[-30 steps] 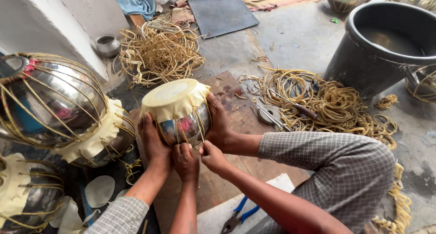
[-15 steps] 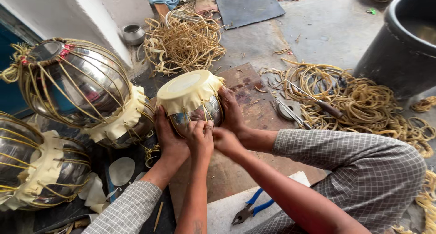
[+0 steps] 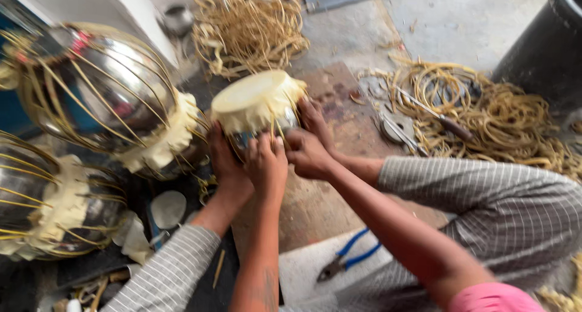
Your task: The person prepares and repairs a tabla drum by trimming the excess leather of the drumhead using a knife and pulling the material tight by hand and with pliers.
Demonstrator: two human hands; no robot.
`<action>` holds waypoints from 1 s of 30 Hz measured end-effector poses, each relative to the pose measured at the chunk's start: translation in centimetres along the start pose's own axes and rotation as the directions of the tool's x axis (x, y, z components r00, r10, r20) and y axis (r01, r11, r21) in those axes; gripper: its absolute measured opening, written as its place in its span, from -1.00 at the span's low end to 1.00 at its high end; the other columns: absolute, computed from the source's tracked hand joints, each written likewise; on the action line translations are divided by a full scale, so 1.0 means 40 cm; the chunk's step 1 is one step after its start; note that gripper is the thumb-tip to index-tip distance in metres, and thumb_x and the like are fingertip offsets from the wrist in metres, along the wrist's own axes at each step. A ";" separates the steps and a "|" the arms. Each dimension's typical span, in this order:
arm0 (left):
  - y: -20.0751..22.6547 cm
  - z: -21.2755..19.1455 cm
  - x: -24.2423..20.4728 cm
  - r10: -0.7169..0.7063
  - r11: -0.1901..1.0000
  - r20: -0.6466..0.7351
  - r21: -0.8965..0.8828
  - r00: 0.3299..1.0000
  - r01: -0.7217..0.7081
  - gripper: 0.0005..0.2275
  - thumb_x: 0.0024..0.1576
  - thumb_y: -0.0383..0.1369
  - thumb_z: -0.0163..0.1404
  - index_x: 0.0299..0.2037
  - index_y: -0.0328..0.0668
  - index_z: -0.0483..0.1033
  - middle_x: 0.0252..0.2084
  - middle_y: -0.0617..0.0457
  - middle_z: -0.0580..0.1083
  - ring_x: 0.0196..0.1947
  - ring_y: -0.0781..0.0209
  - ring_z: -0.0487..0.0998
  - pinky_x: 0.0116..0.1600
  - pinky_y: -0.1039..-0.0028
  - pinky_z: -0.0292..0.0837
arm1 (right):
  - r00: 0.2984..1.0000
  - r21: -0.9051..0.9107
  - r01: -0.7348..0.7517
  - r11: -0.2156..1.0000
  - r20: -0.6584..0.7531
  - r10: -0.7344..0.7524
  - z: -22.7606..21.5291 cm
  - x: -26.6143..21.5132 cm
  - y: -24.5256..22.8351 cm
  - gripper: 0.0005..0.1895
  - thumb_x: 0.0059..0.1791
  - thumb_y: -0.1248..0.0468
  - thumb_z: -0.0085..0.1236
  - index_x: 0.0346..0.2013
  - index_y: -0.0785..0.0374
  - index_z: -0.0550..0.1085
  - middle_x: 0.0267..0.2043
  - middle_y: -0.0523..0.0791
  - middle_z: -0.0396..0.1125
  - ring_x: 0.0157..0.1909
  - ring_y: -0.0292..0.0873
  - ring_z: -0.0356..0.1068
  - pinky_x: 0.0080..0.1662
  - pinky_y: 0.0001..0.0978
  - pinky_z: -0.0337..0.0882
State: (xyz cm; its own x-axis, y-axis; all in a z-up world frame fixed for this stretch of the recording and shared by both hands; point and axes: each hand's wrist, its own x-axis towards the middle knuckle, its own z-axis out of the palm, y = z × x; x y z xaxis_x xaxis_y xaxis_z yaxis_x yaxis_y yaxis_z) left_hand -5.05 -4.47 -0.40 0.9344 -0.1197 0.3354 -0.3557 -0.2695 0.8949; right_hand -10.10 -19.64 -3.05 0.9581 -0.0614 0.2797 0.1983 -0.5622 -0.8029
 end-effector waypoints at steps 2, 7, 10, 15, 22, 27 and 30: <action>-0.047 0.081 -0.022 -0.131 0.987 0.121 0.114 0.984 0.118 -0.78 0.30 -0.16 0.00 -0.23 -0.13 0.43 -0.35 0.08 0.47 -0.27 0.07 0.48 -0.14 0.24 0.43 | 0.984 0.144 -0.076 0.987 0.173 0.050 0.019 -0.113 0.021 -0.79 -0.22 0.32 0.17 -0.32 0.26 0.41 -0.20 0.01 0.38 -0.03 0.03 0.42 -0.04 -0.13 0.45; -0.144 0.157 -0.022 -0.167 0.956 0.112 -0.223 0.980 0.189 -0.80 0.38 -0.30 -0.06 -0.19 -0.25 0.54 -0.36 0.01 0.43 -0.35 0.01 0.42 -0.22 0.23 0.30 | 0.928 -0.197 0.219 0.956 0.343 -0.142 0.028 -0.261 0.067 -0.33 -0.29 0.31 0.18 0.14 0.32 0.37 0.12 0.08 0.27 0.18 0.16 0.22 0.08 -0.01 0.34; -0.190 0.138 0.000 0.203 0.962 0.050 0.179 0.978 -0.208 -0.82 0.35 -0.30 -0.07 -0.21 -0.20 0.51 -0.27 -0.01 0.56 -0.25 -0.03 0.58 -0.10 0.21 0.47 | 0.741 -0.584 0.225 0.780 0.623 0.253 0.055 -0.461 0.069 -0.47 -0.15 0.17 0.23 0.11 0.13 0.39 0.08 0.02 0.25 0.14 0.15 0.22 -0.03 0.05 0.38; -0.226 0.111 -0.014 0.192 0.920 0.065 0.335 0.979 -0.203 -0.84 0.33 -0.28 -0.07 -0.19 -0.15 0.51 -0.23 -0.06 0.58 -0.17 -0.09 0.56 0.01 0.12 0.42 | 0.589 -0.658 0.437 0.613 0.725 0.358 0.070 -0.578 0.053 -0.61 -0.04 0.26 0.13 0.09 0.15 0.38 0.04 0.02 0.23 -0.02 0.06 0.32 -0.16 -0.12 0.44; -0.270 0.086 0.053 0.064 0.938 0.020 0.339 0.998 -0.067 -0.87 0.29 -0.29 -0.06 -0.15 -0.11 0.52 -0.19 -0.20 0.57 -0.09 -0.21 0.51 0.00 0.02 0.41 | 0.304 -0.535 -0.401 0.743 0.688 0.659 0.001 -0.470 -0.068 -0.63 -0.03 0.19 0.02 0.05 0.15 0.50 -0.19 -0.10 0.44 -0.18 -0.10 0.39 -0.17 -0.25 0.39; -0.220 0.090 -0.010 0.104 0.989 -0.109 -0.093 0.989 -0.114 -0.84 0.27 -0.38 -0.04 -0.35 -0.19 0.50 -0.21 0.03 0.49 -0.20 0.10 0.55 -0.12 0.34 0.50 | 0.539 0.101 -0.747 0.657 0.670 0.511 -0.049 -0.379 -0.090 -0.55 -0.06 0.22 0.18 0.13 0.16 0.42 -0.22 -0.14 0.54 -0.24 -0.33 0.45 -0.23 -0.36 0.40; -0.150 0.079 -0.044 -0.280 0.889 0.055 -0.362 0.958 0.281 -0.82 0.31 -0.33 -0.10 -0.30 -0.17 0.50 -0.43 0.14 0.41 -0.43 0.23 0.35 -0.28 0.40 0.30 | 0.767 0.256 -0.579 0.774 0.492 0.412 -0.086 -0.292 -0.093 -0.55 -0.04 0.28 0.25 0.13 0.21 0.39 -0.30 -0.13 0.46 -0.39 -0.31 0.35 -0.39 -0.36 0.30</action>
